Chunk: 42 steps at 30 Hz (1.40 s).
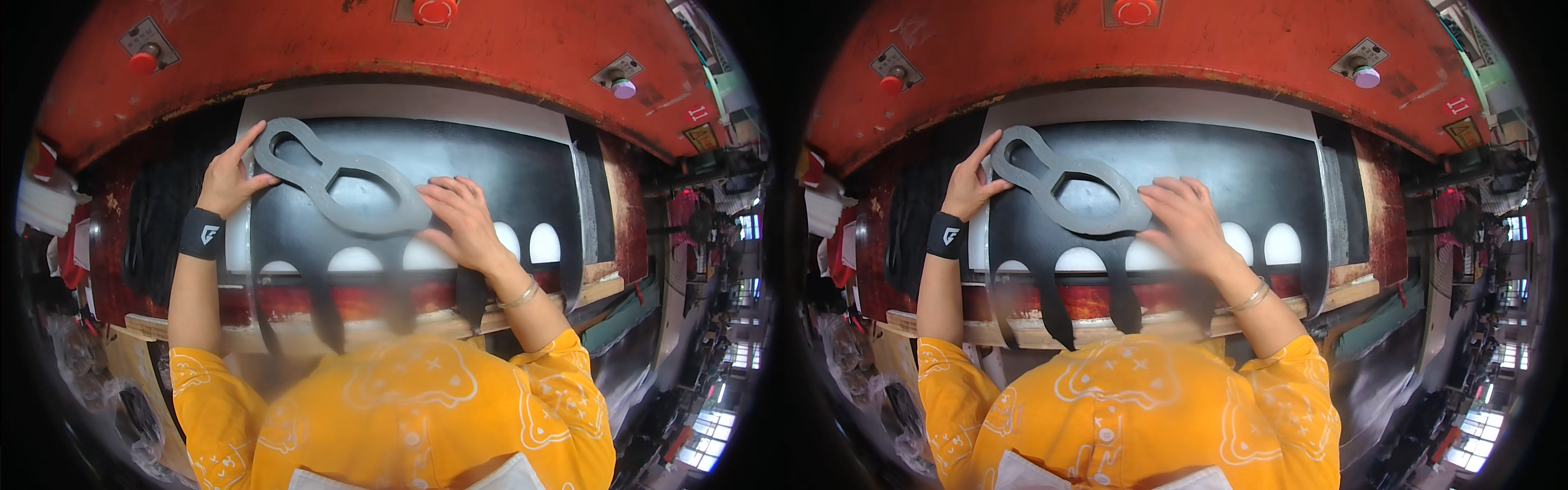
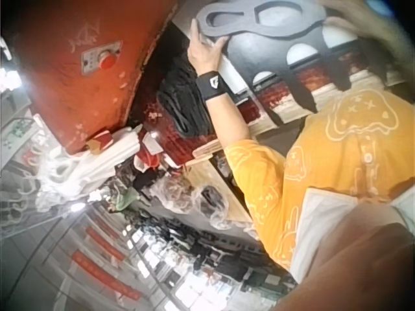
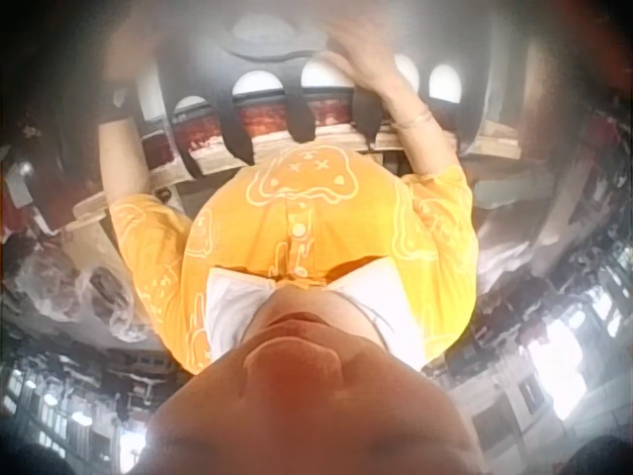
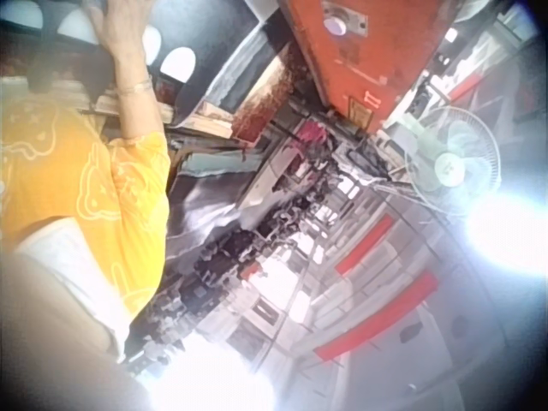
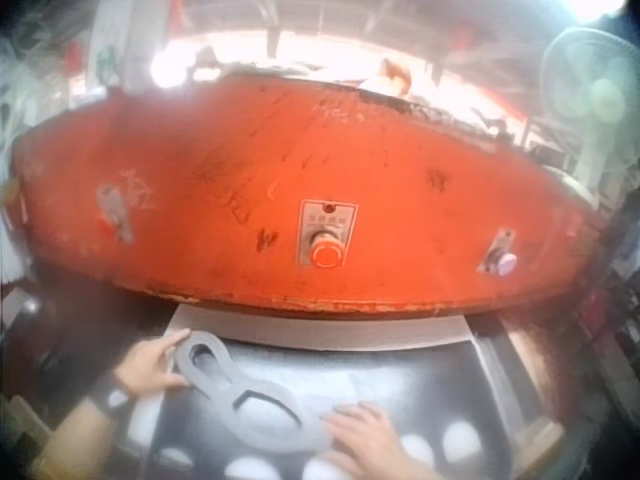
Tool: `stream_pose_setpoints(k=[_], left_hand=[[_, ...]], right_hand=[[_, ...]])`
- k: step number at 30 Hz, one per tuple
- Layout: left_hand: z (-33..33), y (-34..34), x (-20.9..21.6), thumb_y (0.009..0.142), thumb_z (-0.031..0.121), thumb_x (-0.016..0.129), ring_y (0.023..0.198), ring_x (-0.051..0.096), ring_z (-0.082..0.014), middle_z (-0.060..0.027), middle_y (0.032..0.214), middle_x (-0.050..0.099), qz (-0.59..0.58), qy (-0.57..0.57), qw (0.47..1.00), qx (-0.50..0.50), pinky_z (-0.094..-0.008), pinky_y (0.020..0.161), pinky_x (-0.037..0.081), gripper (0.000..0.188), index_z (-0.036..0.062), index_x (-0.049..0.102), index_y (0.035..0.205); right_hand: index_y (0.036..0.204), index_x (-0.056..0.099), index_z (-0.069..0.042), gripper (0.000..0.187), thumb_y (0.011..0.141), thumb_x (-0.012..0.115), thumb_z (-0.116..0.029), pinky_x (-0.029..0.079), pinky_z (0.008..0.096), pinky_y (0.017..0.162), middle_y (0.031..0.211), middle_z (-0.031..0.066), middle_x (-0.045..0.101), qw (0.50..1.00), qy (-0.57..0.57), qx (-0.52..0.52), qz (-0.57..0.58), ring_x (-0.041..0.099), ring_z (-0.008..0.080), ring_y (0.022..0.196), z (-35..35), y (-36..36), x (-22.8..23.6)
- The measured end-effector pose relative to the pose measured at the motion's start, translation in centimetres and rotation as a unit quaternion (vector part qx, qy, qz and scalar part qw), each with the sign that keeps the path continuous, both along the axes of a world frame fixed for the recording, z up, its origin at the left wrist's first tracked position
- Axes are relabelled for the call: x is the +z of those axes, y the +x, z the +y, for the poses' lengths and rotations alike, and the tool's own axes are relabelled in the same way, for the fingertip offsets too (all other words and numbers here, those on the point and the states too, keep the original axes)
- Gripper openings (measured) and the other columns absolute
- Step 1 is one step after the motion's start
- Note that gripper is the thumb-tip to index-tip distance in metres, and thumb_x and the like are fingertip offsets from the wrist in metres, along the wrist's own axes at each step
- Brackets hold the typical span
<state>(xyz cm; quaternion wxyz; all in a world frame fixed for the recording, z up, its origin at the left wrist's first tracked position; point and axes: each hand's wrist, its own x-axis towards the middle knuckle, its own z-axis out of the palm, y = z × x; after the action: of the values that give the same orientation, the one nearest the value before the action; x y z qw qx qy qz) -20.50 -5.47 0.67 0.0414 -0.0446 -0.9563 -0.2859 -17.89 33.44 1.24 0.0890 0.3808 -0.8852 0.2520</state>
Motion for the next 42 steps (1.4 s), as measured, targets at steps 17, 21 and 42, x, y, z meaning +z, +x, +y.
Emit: stream_pose_setpoints(k=[17, 21, 42], left_hand=[[15.5, 5.1, -3.1, 0.074, 0.013, 0.07, 0.082, 0.059, -0.0276, -0.0072, 0.085, 0.064, 0.191, 0.114, 0.974, -0.037, -0.0377, 0.074, 0.043, 0.012, 0.0081, 0.063, 0.083], [15.5, 1.6, -1.8, 0.075, 0.016, 0.07, 0.081, 0.058, -0.0271, -0.0064, 0.08, 0.063, 0.203, 0.073, 0.976, -0.034, -0.0376, 0.075, 0.043, 0.011, 0.0087, 0.064, 0.08], [16.7, 1.1, -2.2, 0.08, 0.025, 0.066, 0.076, 0.054, -0.0287, -0.0065, 0.071, 0.059, 0.18, -0.02, 0.983, 0.028, -0.042, 0.072, 0.037, 0.02, 0.0105, 0.065, 0.066]], right_hand=[[0.144, 0.025, 0.002, 0.067, 0.095, 0.051, -0.036, 0.017, 0.0471, 0.113, 0.149, 0.0262, 0.022, 0.79, -0.287, -0.421, 0.341, 0.02, 0.0382, 0.139, 14.7, -21.8, 10.7], [0.144, 0.022, 0.005, 0.065, 0.096, 0.05, -0.029, 0.016, 0.0439, 0.114, 0.151, 0.0243, 0.019, 0.814, -0.339, -0.378, 0.282, 0.02, 0.0367, 0.139, 14.8, -18.0, 8.9], [0.103, 0.066, -0.006, 0.033, 0.075, 0.073, -0.022, 0.028, 0.05, 0.101, 0.095, 0.0099, 0.059, 0.975, 0.165, -0.147, -0.021, 0.054, 0.0271, 0.101, 7.2, -2.7, 2.9]])
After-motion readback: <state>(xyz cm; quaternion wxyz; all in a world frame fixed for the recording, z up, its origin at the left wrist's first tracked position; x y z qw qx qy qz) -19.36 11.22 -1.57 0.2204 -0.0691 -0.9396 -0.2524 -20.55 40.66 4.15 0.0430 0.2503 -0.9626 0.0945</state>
